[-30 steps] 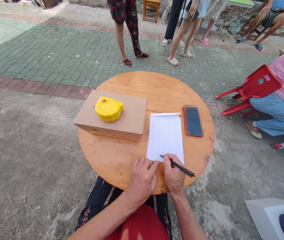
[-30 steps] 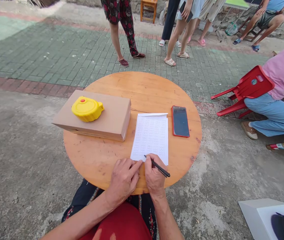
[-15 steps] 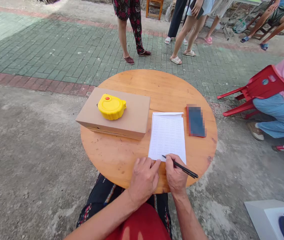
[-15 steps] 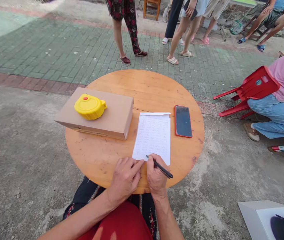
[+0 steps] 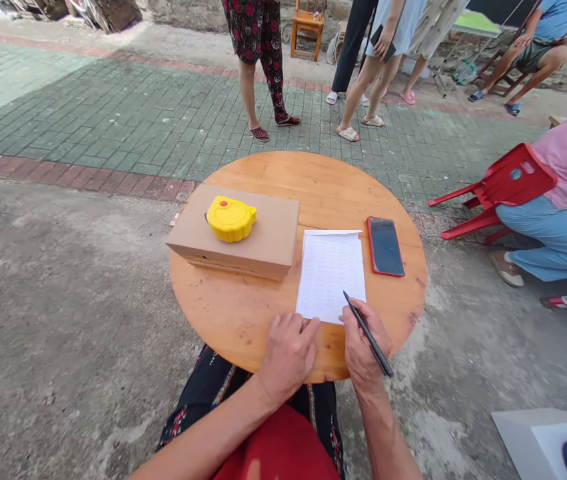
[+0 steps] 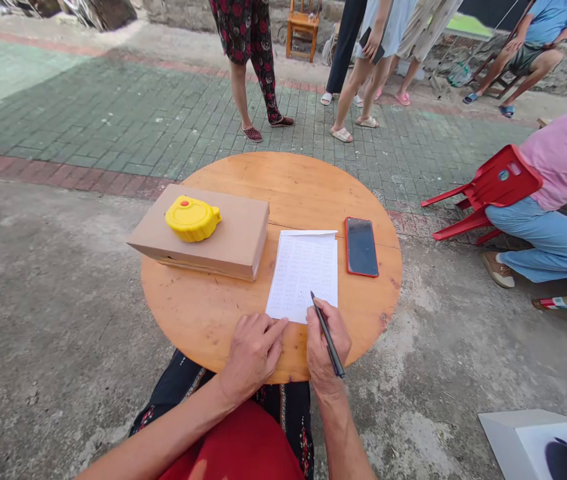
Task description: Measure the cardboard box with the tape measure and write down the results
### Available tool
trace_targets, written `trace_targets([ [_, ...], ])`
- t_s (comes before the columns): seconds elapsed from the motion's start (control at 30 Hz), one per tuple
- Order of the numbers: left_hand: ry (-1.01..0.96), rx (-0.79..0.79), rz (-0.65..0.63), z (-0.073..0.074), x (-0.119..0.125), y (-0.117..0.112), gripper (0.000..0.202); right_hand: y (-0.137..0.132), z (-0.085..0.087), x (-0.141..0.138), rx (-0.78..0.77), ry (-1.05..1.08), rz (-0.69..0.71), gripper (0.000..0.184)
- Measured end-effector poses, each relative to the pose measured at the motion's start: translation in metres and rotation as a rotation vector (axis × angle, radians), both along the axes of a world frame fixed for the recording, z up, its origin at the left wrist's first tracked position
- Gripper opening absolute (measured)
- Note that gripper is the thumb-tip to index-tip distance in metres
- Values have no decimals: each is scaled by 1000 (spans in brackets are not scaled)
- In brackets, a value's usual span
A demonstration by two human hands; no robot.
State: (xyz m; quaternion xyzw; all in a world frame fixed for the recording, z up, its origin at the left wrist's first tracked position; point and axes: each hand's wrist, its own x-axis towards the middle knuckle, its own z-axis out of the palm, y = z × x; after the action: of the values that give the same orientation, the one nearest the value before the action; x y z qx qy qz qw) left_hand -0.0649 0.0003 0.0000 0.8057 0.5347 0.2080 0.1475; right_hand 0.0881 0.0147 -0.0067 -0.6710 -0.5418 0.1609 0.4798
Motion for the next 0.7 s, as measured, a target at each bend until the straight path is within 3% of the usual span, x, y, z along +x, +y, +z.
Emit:
trace_targets([
  [0.13,4,17,11,-2,-1,0,29,19,7,27,59,-514,267,30],
  [0.23,-3,25,13,-3,-1,0,28,39,15,39,-10,-872,384,35],
  [0.33,8,26,15,-3,0,0,27,51,22,43,-82,-1061,496,41],
  [0.4,14,30,20,-3,0,-1,26,49,23,45,-80,-1073,502,46],
  [0.5,15,37,22,-3,0,-1,25,33,18,53,-53,-962,333,49],
  [0.7,26,49,14,-3,-1,-1,26,-14,-11,62,7,-647,72,35],
])
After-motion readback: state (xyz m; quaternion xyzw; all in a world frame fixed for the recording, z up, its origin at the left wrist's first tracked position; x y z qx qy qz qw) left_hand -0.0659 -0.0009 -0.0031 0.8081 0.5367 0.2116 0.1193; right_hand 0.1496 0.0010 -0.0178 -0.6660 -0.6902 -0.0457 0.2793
